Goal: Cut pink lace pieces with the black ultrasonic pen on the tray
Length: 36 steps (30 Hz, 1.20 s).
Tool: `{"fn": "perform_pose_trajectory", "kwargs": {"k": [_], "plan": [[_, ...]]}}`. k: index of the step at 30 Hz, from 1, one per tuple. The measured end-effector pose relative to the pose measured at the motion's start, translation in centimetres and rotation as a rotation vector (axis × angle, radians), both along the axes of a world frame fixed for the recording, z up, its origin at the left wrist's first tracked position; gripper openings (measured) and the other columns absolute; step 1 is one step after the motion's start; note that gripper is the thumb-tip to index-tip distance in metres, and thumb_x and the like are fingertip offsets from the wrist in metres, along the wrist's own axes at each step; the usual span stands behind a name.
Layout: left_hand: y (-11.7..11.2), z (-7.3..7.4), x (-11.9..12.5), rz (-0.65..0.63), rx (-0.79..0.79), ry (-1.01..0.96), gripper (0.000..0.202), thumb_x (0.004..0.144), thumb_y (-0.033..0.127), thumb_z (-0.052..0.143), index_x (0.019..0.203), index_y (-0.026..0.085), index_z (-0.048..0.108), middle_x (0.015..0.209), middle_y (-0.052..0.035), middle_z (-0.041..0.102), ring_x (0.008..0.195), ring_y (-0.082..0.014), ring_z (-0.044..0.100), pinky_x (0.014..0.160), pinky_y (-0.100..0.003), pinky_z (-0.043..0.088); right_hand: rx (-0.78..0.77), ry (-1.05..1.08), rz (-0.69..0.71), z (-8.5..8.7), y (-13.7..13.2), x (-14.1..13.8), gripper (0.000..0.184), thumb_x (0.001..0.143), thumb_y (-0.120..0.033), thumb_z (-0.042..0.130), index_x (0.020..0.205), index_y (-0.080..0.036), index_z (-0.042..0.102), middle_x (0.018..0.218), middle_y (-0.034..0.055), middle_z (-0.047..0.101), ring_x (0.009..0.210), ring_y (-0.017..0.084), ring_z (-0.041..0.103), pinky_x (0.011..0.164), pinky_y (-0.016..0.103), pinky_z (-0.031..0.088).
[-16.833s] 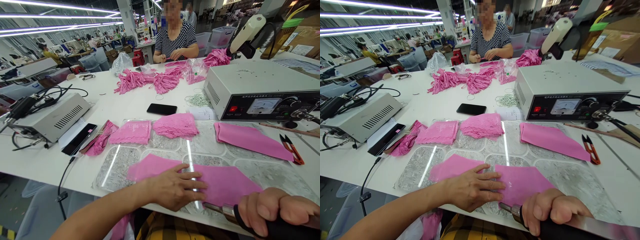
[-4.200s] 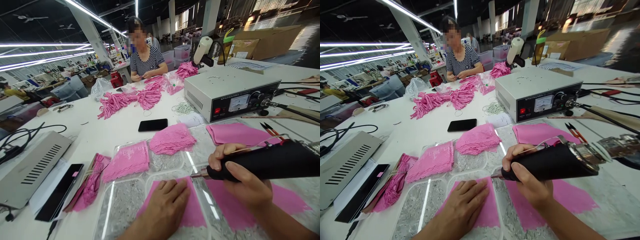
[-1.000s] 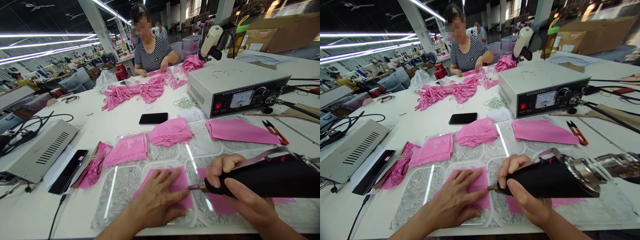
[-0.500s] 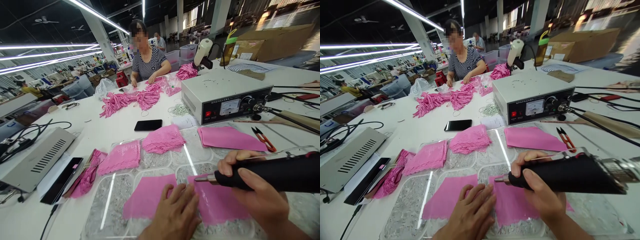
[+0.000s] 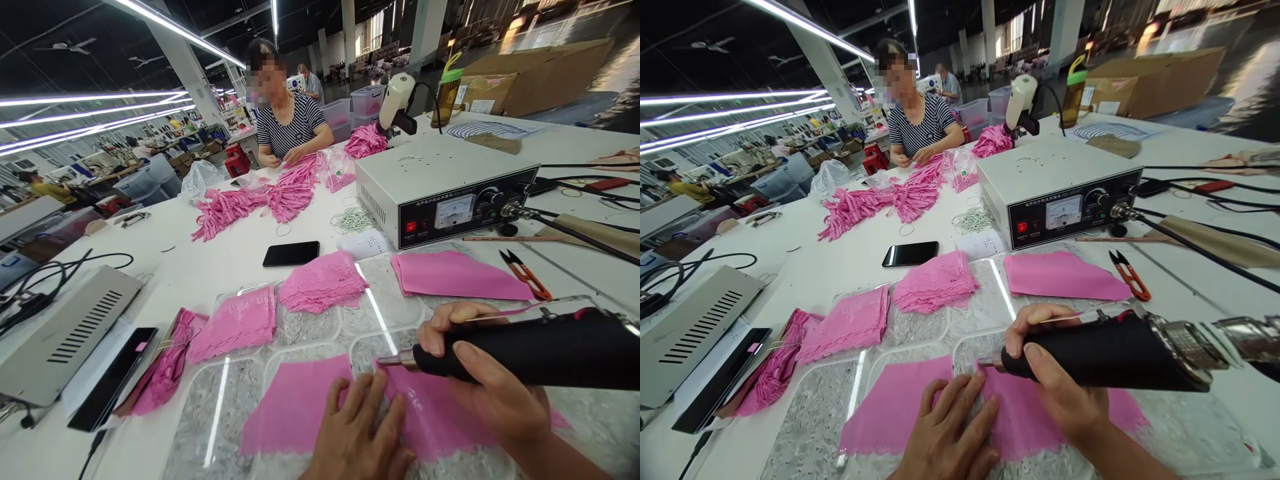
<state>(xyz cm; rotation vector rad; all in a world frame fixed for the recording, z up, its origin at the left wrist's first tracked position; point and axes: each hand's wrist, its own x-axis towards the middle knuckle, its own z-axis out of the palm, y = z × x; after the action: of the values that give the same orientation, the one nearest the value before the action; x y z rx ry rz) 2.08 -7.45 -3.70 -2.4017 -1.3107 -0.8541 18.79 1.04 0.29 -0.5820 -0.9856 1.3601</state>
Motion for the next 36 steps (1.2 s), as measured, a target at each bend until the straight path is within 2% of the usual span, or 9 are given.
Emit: {"fn": "perform_pose_trajectory", "kwargs": {"k": [5, 12, 15, 19, 22, 26, 32, 36], "plan": [[0.0, 0.6, -0.3, -0.02, -0.026, 0.079, 0.038, 0.101, 0.039, 0.037, 0.109, 0.016, 0.066, 0.115, -0.0116, 0.068, 0.102, -0.0233, 0.06, 0.084, -0.037, 0.04, 0.019, -0.024, 0.017, -0.2, 0.1, 0.0, 0.009, 0.085, -0.028, 0.064, 0.092, -0.026, 0.058, 0.08, 0.0004, 0.052, 0.066, 0.015, 0.053, 0.063, 0.033, 0.048], [-0.3, -0.2, -0.4, -0.004, -0.069, 0.066, 0.037, 0.095, 0.044, 0.05, 0.115, 0.016, 0.064, 0.123, -0.0118, 0.063, 0.106, -0.0247, 0.058, 0.087, -0.038, 0.039, 0.041, -0.042, 0.026, -0.2, 0.1, -0.2, 0.01, 0.086, -0.023, 0.065, 0.087, -0.026, 0.055, 0.081, -0.0004, 0.054, 0.066, 0.014, 0.055, 0.063, 0.032, 0.049], [-0.4, 0.0, -0.4, 0.002, -0.063, 0.052, 0.038, 0.094, 0.045, 0.051, 0.116, 0.017, 0.063, 0.123, -0.0116, 0.064, 0.106, -0.0244, 0.058, 0.089, -0.038, 0.039, 0.027, -0.021, 0.012, 0.0, 0.1, -0.1, 0.009, 0.084, -0.023, 0.066, 0.087, -0.026, 0.057, 0.082, -0.0002, 0.053, 0.066, 0.014, 0.055, 0.063, 0.033, 0.049], [-0.9, 0.4, -0.2, -0.072, -0.014, 0.028, 0.033, 0.099, 0.037, 0.044, 0.106, 0.013, 0.066, 0.11, -0.0095, 0.07, 0.1, -0.0209, 0.061, 0.085, -0.035, 0.039, -0.017, 0.091, 0.023, 0.3, 0.0, 0.3, 0.009, 0.081, -0.025, 0.066, 0.086, -0.025, 0.059, 0.08, -0.0003, 0.052, 0.061, 0.013, 0.053, 0.058, 0.031, 0.05], [-1.5, 0.1, -0.1, -0.113, 0.036, -0.051, 0.032, 0.099, 0.036, 0.046, 0.098, 0.012, 0.067, 0.1, -0.0076, 0.072, 0.093, -0.0182, 0.062, 0.079, -0.032, 0.04, -0.035, 0.096, 0.037, 0.5, -0.3, 0.6, 0.011, 0.079, -0.028, 0.069, 0.083, -0.025, 0.059, 0.076, -0.0006, 0.051, 0.056, 0.012, 0.05, 0.052, 0.029, 0.05], [-1.9, -0.4, -0.2, -0.145, -0.008, -0.033, 0.028, 0.094, 0.038, 0.055, 0.101, 0.013, 0.067, 0.104, -0.0075, 0.072, 0.093, -0.018, 0.062, 0.077, -0.031, 0.042, -0.033, 0.042, 0.063, 0.5, -0.7, 0.8, 0.011, 0.08, -0.03, 0.07, 0.083, -0.026, 0.06, 0.075, 0.0002, 0.053, 0.054, 0.013, 0.051, 0.051, 0.03, 0.051], [-1.9, 0.0, -0.4, -0.158, -0.02, -0.043, 0.028, 0.096, 0.037, 0.053, 0.1, 0.013, 0.067, 0.103, -0.0065, 0.071, 0.092, -0.0173, 0.061, 0.076, -0.03, 0.042, -0.028, 0.021, 0.086, 0.6, -0.8, 0.9, 0.015, 0.08, -0.033, 0.071, 0.082, -0.025, 0.059, 0.074, -0.0006, 0.053, 0.053, 0.012, 0.052, 0.053, 0.03, 0.05], [-1.7, -0.3, -0.4, -0.161, 0.006, -0.029, 0.03, 0.096, 0.039, 0.053, 0.099, 0.014, 0.067, 0.103, -0.0067, 0.071, 0.091, -0.0173, 0.061, 0.076, -0.03, 0.042, -0.009, -0.003, 0.093, 0.8, -0.7, 0.7, 0.013, 0.082, -0.031, 0.07, 0.081, -0.025, 0.058, 0.075, -0.0002, 0.054, 0.055, 0.013, 0.053, 0.052, 0.03, 0.05]]}}
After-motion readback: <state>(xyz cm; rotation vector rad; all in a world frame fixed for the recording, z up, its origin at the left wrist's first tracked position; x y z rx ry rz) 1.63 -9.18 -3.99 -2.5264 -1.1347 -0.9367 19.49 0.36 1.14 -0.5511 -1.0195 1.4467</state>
